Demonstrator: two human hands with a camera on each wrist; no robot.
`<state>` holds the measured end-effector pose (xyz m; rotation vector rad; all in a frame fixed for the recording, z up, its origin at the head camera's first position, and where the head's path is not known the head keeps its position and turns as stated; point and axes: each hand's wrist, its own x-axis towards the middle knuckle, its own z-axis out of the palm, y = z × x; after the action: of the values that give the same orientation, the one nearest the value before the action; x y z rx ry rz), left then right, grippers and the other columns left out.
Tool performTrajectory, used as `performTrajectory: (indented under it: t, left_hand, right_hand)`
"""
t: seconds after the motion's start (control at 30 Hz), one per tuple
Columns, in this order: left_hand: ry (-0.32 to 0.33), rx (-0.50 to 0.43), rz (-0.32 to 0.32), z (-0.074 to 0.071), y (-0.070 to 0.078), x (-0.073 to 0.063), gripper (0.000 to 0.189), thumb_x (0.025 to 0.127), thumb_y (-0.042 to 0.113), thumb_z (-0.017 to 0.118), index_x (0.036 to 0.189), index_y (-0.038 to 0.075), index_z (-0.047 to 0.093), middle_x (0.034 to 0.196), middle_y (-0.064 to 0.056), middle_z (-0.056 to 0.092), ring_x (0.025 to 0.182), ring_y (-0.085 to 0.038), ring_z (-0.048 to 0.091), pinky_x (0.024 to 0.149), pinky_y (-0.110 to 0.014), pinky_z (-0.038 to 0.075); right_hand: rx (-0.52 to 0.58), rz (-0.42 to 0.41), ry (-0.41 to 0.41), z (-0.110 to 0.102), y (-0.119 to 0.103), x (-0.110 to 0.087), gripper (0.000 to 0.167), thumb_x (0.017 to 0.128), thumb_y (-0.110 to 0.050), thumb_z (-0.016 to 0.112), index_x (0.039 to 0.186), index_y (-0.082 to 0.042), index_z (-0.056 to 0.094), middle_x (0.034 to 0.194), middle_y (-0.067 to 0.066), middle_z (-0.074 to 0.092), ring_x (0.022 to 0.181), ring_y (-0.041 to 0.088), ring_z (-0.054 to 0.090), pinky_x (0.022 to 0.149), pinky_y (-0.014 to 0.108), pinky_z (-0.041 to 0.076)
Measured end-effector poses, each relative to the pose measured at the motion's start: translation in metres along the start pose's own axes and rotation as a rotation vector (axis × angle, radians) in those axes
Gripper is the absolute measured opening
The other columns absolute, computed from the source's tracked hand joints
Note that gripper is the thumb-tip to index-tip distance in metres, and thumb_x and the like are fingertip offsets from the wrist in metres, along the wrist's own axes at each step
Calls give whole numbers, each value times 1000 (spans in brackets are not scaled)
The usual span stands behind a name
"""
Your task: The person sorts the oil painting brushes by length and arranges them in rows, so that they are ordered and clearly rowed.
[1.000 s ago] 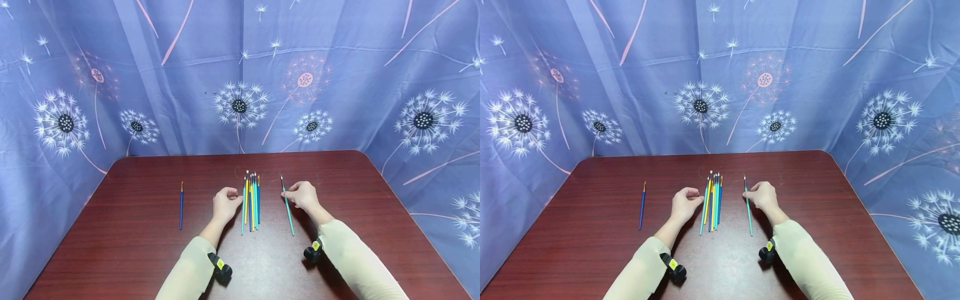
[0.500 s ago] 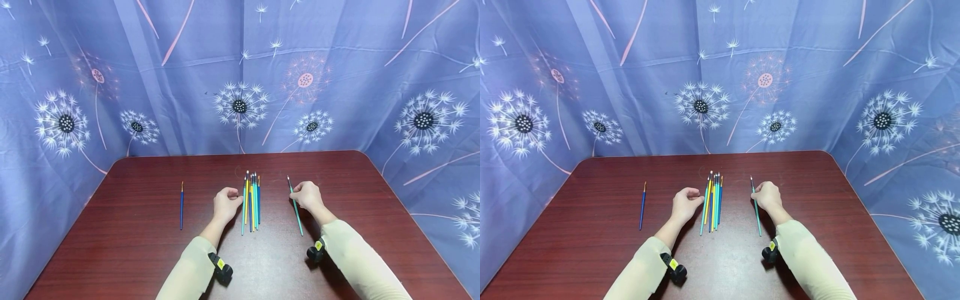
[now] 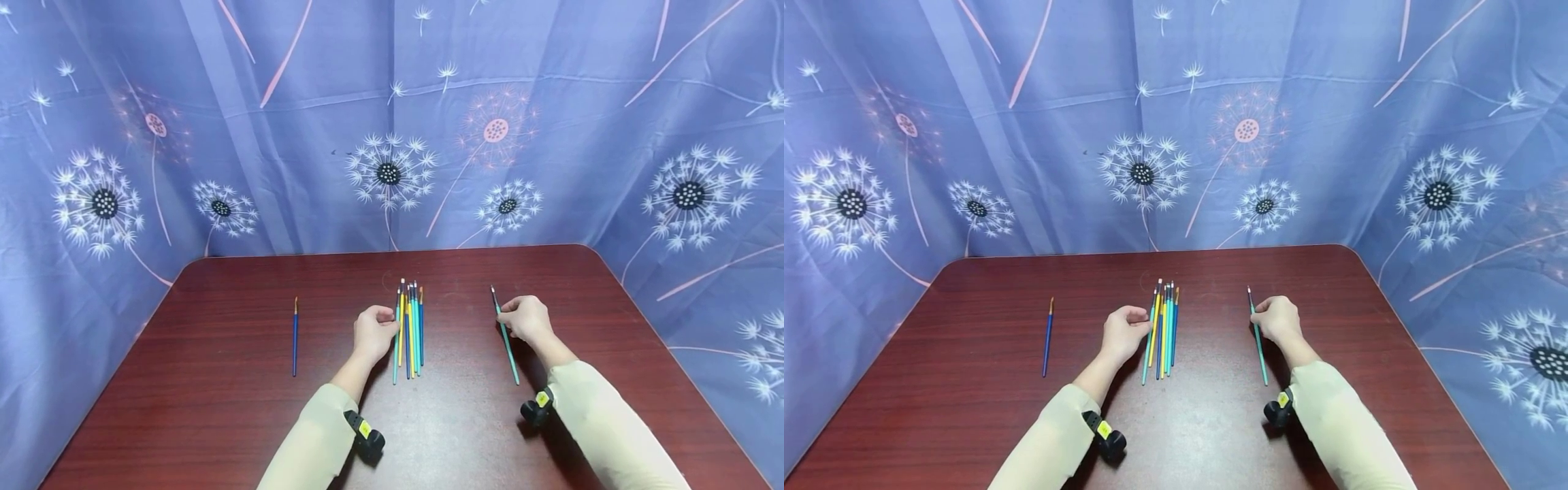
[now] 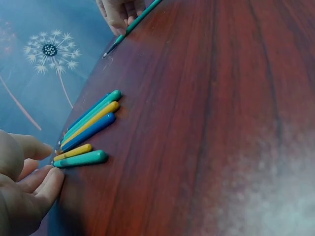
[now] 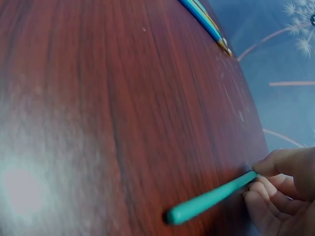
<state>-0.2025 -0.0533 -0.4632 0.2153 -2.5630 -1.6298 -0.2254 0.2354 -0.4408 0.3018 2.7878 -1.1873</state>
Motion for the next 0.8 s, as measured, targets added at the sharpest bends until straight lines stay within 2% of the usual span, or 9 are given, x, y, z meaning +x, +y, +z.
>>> performTrajectory:
  t: [0.17, 0.37, 0.67, 0.8]
  left_hand:
    - [-1, 4, -17, 4, 2, 2, 23, 76, 5, 71, 98, 2, 66, 94, -12, 71, 87, -23, 70, 79, -35, 56]
    - [4, 56, -39, 11, 4, 4, 24, 76, 6, 74, 98, 3, 65, 94, -10, 70, 84, -21, 70, 76, -33, 56]
    - [43, 199, 20, 16, 11, 1, 20, 77, 4, 71, 96, 4, 65, 91, -8, 69, 81, -18, 66, 74, -33, 55]
    - [51, 287, 55, 17, 11, 0, 21, 76, 3, 69, 97, 3, 64, 87, -9, 64, 81, -22, 61, 72, -35, 53]
  right_hand:
    - [8, -2, 11, -8, 10, 1, 24, 81, -8, 62, 100, 7, 66, 66, 6, 68, 48, 8, 59, 47, 24, 51]
    - [-16, -16, 30, -14, 18, 2, 26, 81, -7, 59, 102, 7, 66, 69, 9, 69, 48, 9, 60, 48, 25, 52]
    - [-5, -34, 50, -14, 20, 1, 27, 79, -6, 59, 101, 8, 66, 68, 11, 70, 45, 9, 59, 45, 24, 51]
    - [-4, -32, 49, -14, 20, 1, 27, 80, -6, 59, 101, 7, 66, 69, 11, 70, 45, 8, 59, 45, 24, 51]
